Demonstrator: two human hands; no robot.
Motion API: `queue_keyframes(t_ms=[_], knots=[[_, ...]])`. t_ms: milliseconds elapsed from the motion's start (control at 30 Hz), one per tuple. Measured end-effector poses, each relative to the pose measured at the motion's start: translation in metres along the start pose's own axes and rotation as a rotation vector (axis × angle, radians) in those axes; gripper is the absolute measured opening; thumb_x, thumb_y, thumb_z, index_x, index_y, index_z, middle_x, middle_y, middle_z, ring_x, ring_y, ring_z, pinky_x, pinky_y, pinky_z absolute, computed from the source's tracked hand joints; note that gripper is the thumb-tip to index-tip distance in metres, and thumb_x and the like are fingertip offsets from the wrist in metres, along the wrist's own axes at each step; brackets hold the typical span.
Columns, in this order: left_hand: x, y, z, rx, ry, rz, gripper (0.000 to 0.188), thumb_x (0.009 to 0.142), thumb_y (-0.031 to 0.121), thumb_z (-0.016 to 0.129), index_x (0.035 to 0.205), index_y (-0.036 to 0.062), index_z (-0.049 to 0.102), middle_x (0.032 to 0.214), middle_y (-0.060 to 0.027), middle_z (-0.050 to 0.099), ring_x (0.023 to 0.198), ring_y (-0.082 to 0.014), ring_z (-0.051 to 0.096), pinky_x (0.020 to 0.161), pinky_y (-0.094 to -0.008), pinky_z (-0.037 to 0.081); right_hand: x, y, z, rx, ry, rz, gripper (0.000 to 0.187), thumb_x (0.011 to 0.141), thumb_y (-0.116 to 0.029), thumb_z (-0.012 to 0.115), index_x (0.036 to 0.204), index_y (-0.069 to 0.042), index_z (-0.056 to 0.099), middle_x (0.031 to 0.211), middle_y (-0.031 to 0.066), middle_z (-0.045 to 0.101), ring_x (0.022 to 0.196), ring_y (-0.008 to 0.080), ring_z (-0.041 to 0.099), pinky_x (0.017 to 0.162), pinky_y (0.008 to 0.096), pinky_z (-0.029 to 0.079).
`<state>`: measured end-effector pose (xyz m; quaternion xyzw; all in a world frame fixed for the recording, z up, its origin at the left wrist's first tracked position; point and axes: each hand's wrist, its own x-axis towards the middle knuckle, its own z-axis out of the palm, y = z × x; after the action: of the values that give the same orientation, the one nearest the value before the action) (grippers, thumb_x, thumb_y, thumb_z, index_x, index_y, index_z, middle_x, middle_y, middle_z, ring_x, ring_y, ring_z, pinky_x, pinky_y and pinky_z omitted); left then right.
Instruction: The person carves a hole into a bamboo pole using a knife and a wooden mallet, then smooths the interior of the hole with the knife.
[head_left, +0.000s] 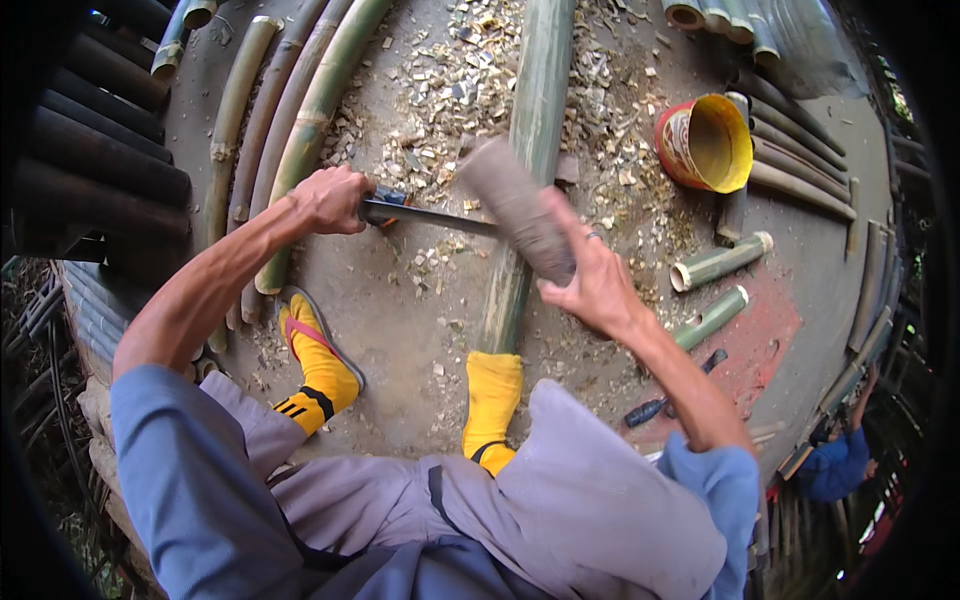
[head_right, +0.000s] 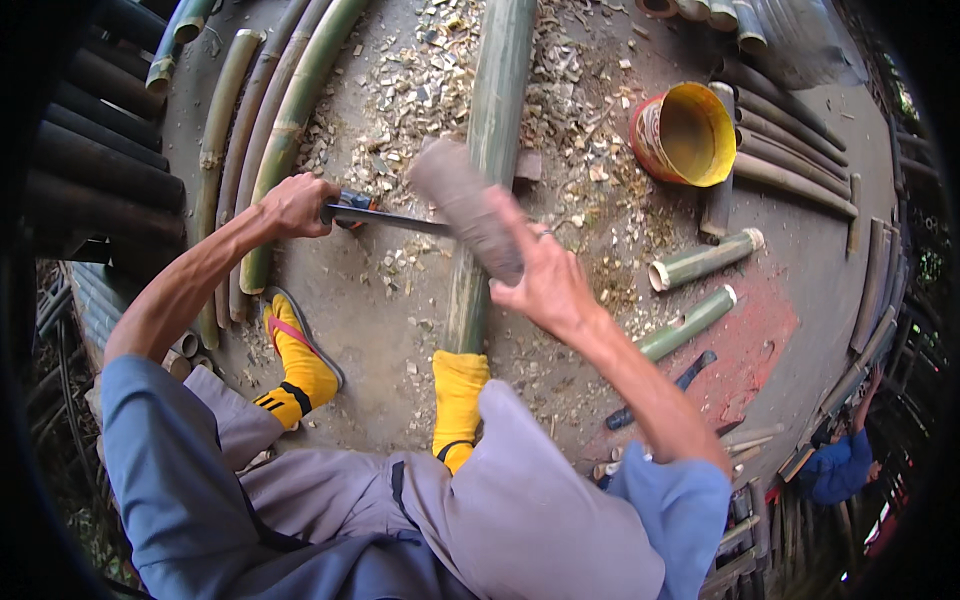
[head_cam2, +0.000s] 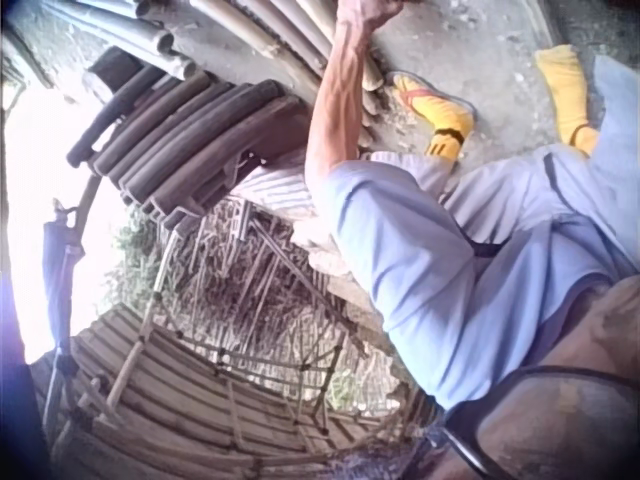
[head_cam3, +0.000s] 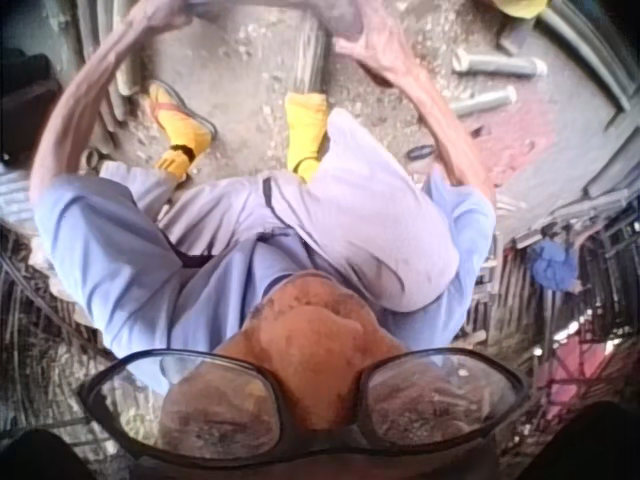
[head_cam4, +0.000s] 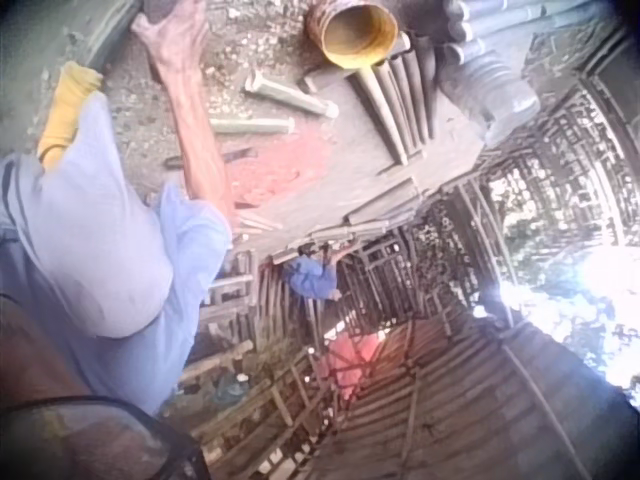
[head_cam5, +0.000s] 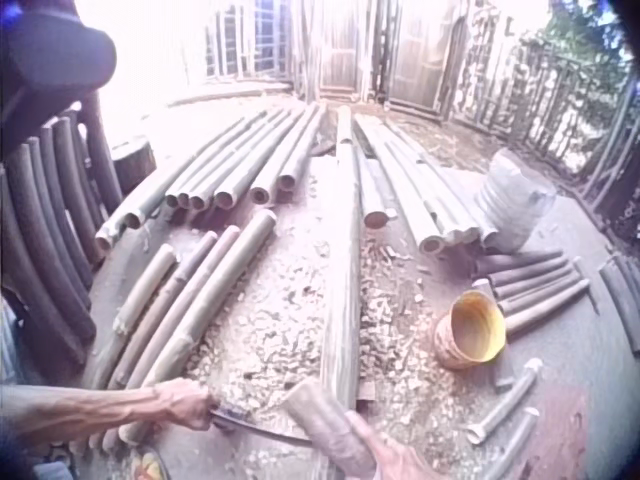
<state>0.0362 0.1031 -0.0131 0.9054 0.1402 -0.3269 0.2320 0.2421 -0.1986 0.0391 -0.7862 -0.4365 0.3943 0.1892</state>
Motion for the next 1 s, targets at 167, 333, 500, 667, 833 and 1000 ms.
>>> queue_keyframes(t_ms=[167, 333, 500, 667, 833, 1000], knots=[[-0.006, -0.007, 0.0, -0.062, -0.011, 0.007, 0.032, 0.059, 0.013, 0.068, 0.088, 0.0008, 0.067, 0.061, -0.0162, 0.06, 0.055, -0.0306, 0.06, 0.057, -0.0391, 0.05, 0.006, -0.01, -0.015, 0.161, 0.104, -0.21, 0.104, 0.067, -0.015, 0.072, 0.151, -0.03, 0.012, 0.112, 0.0259, 0.057, 0.089, 0.0369, 0.065, 0.079, 0.0437, 0.054], [0.014, -0.021, -0.002, -0.259, -0.252, 0.029, 0.032, 0.056, 0.013, 0.067, 0.084, -0.0029, 0.067, 0.06, -0.0124, 0.061, 0.053, -0.0242, 0.059, 0.055, -0.0364, 0.049, -0.012, 0.008, 0.005, 0.041, 0.06, -0.154, 0.102, 0.067, -0.013, 0.071, 0.15, -0.03, 0.014, 0.113, 0.0258, 0.054, 0.09, 0.0405, 0.063, 0.085, 0.048, 0.053], [-0.008, -0.008, 0.015, -0.094, -0.062, -0.109, 0.043, 0.06, 0.017, 0.068, 0.101, 0.0034, 0.068, 0.065, -0.0129, 0.065, 0.057, -0.0231, 0.062, 0.057, -0.0376, 0.053, -0.022, 0.014, 0.004, 0.163, 0.104, -0.077, 0.104, 0.066, -0.01, 0.071, 0.15, -0.027, 0.013, 0.125, 0.0265, 0.051, 0.104, 0.0421, 0.059, 0.095, 0.0459, 0.05], [-0.049, 0.009, 0.063, 0.176, 0.564, 0.074, 0.016, 0.069, 0.013, 0.067, 0.078, 0.0072, 0.055, 0.062, -0.006, 0.058, 0.053, -0.0196, 0.057, 0.051, -0.0356, 0.05, -0.051, 0.028, 0.005, 0.406, 0.33, 0.102, 0.104, 0.065, -0.01, 0.07, 0.151, -0.024, 0.013, 0.139, 0.0252, 0.042, 0.117, 0.037, 0.054, 0.099, 0.0429, 0.047], [-0.071, 0.066, 0.089, 0.202, 0.544, 0.485, 0.022, 0.062, 0.007, 0.067, 0.075, 0.0116, 0.05, 0.07, -0.0037, 0.05, 0.068, -0.0204, 0.054, 0.065, -0.0357, 0.042, -0.086, 0.044, 0.011, 0.242, 0.486, 0.053, 0.108, 0.063, -0.011, 0.073, 0.151, -0.012, 0.01, 0.143, 0.027, 0.036, 0.127, 0.0389, 0.045, 0.109, 0.0427, 0.035], [-0.061, 0.039, 0.082, 0.197, 0.649, 0.243, 0.026, 0.065, 0.01, 0.068, 0.084, 0.0076, 0.05, 0.077, -0.009, 0.055, 0.076, -0.027, 0.058, 0.074, -0.04, 0.047, -0.116, 0.024, 0.04, 0.345, 0.363, 0.223, 0.111, 0.066, -0.015, 0.077, 0.151, -0.012, 0.006, 0.14, 0.0286, 0.04, 0.124, 0.0392, 0.048, 0.106, 0.0431, 0.038]])
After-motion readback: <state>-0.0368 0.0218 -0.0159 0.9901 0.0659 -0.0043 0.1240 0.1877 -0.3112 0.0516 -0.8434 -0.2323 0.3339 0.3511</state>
